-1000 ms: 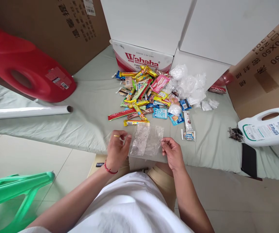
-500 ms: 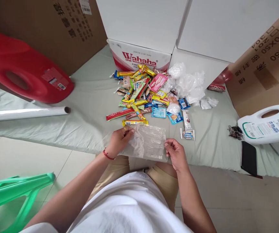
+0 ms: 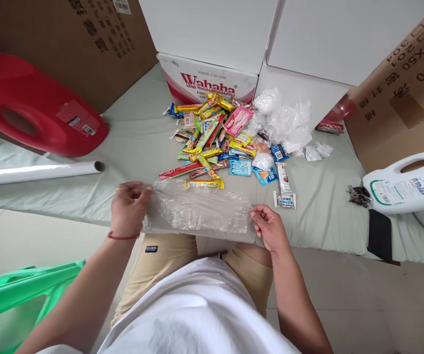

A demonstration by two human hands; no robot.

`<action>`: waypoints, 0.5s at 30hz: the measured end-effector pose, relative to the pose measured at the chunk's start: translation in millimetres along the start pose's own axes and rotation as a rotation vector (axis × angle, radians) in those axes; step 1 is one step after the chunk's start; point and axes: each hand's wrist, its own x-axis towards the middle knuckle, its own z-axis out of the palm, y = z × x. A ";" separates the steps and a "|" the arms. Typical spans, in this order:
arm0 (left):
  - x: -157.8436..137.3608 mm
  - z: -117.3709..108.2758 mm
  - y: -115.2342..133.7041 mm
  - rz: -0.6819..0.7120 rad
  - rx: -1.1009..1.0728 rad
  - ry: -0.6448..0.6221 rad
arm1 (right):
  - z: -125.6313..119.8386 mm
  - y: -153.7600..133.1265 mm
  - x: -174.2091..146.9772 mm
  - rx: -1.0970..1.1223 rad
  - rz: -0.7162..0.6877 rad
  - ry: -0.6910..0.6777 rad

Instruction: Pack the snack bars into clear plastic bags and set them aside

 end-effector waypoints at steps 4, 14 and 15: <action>-59.0 -2.9 22.7 0.530 0.111 0.251 | 19.1 -10.9 -11.0 0.058 0.038 -0.035; -133.5 47.4 50.3 0.967 0.007 -0.334 | 49.4 -34.0 -36.0 0.041 -0.042 -0.127; -129.8 44.1 53.5 0.924 -0.059 -0.405 | 44.9 -34.7 -36.8 0.006 -0.051 -0.139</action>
